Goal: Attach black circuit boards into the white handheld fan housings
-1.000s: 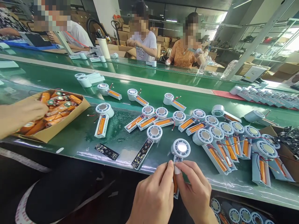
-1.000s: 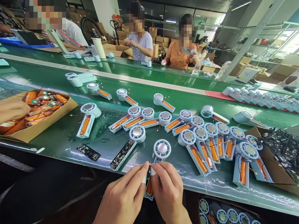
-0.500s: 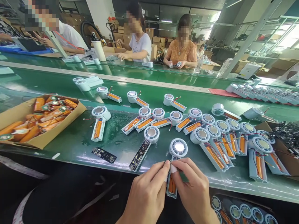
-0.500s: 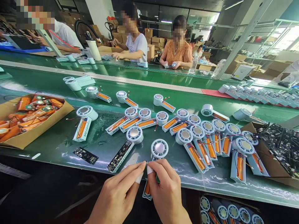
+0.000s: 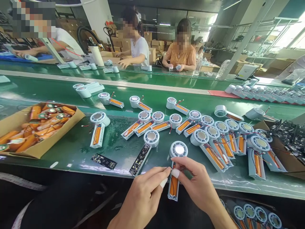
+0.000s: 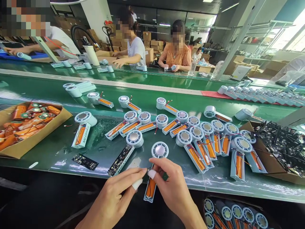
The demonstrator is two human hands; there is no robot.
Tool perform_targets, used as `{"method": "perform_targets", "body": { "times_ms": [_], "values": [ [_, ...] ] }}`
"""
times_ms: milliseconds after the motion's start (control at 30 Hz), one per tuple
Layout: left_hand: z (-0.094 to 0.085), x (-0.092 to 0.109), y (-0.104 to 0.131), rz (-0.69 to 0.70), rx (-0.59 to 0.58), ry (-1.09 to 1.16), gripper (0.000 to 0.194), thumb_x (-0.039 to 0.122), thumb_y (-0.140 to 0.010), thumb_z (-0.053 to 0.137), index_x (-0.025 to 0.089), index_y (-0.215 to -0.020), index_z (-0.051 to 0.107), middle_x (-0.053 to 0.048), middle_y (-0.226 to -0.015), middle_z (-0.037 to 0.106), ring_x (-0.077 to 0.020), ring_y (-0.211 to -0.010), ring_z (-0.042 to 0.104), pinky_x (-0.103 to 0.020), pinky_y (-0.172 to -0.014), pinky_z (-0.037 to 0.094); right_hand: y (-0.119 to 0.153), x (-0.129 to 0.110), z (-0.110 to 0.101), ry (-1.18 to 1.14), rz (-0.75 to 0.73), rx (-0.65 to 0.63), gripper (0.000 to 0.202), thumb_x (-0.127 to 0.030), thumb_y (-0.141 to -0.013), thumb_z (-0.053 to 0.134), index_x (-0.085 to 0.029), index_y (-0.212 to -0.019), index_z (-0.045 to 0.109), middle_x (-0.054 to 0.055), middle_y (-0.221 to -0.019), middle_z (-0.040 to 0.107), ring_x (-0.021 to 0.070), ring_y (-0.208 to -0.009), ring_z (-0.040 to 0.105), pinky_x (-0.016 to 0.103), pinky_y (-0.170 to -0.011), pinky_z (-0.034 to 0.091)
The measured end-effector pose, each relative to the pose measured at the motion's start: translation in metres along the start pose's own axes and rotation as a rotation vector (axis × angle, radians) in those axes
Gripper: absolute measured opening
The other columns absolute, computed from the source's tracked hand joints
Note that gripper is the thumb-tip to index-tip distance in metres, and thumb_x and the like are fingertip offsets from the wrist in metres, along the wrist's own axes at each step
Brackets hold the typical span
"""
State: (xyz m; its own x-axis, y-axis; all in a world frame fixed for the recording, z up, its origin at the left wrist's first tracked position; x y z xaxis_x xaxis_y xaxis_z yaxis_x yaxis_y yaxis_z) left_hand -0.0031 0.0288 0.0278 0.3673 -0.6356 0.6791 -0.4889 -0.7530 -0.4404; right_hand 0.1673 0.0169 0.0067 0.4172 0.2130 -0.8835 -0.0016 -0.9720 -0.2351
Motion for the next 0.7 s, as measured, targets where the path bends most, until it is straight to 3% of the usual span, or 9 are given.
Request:
{"method": "perform_targets", "body": {
  "times_ms": [200, 367, 500, 600, 700],
  "values": [
    [-0.005, -0.007, -0.003, -0.065, -0.083, 0.089, 0.043, 0.004, -0.091, 0.049, 0.025, -0.119, 0.074, -0.004, -0.116, 0.078, -0.0156, -0.103, 0.075, -0.017, -0.089, 0.058, -0.004, -0.001, 0.000, -0.063, 0.022, -0.101, 0.017, -0.022, -0.096, 0.061, -0.024, -0.094, 0.077, 0.002, -0.085, 0.069, 0.0153, -0.077, 0.064, 0.023, -0.068, 0.048],
    [0.001, -0.013, -0.006, -0.181, -0.055, 0.122, 0.036, 0.015, -0.096, 0.052, 0.027, -0.121, 0.074, -0.005, -0.118, 0.078, -0.0190, -0.108, 0.074, -0.024, -0.093, 0.059, -0.001, -0.003, 0.002, -0.027, 0.052, -0.020, 0.016, -0.029, -0.095, 0.061, -0.022, -0.094, 0.076, 0.003, -0.083, 0.068, 0.0157, -0.074, 0.060, 0.024, -0.065, 0.046],
    [0.007, -0.004, 0.007, -0.243, -0.059, 0.200, 0.036, 0.034, -0.098, 0.052, 0.030, -0.129, 0.070, -0.005, -0.131, 0.072, -0.0237, -0.119, 0.069, -0.033, -0.103, 0.055, 0.010, -0.003, 0.002, -0.169, 0.229, -0.053, 0.031, -0.045, -0.098, 0.056, -0.020, -0.106, 0.072, 0.001, -0.072, 0.062, 0.0142, -0.063, 0.052, 0.025, -0.059, 0.044],
    [0.008, -0.001, 0.021, -0.444, -0.086, 0.351, 0.046, 0.052, -0.100, 0.042, 0.034, -0.136, 0.064, -0.003, -0.140, 0.066, -0.0266, -0.130, 0.061, -0.038, -0.106, 0.053, 0.017, -0.001, -0.002, -0.354, 0.372, -0.080, 0.039, -0.052, -0.092, 0.065, -0.018, -0.111, 0.070, 0.002, -0.077, 0.063, 0.0153, -0.070, 0.056, 0.025, -0.064, 0.049],
    [0.012, -0.008, 0.022, -0.651, -0.058, 0.407, 0.050, 0.055, -0.102, 0.033, 0.032, -0.133, 0.065, -0.003, -0.137, 0.067, -0.0261, -0.128, 0.061, -0.039, -0.106, 0.051, 0.019, 0.006, -0.006, -0.513, 0.445, -0.041, 0.034, -0.047, -0.086, 0.074, -0.018, -0.103, 0.071, 0.003, -0.080, 0.066, 0.0148, -0.072, 0.059, 0.025, -0.068, 0.050]
  ]
}}
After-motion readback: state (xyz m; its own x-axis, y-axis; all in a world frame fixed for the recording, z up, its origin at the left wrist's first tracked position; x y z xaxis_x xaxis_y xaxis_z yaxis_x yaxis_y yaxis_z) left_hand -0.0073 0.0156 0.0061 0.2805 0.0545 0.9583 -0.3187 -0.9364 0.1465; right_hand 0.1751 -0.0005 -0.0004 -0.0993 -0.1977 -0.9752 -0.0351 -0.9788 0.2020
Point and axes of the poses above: each hand's wrist, its own y-axis away from the middle knuckle, its own z-axis out of the palm, x = y × z, the point moved 4 cm from there along -y, towards the middle knuckle
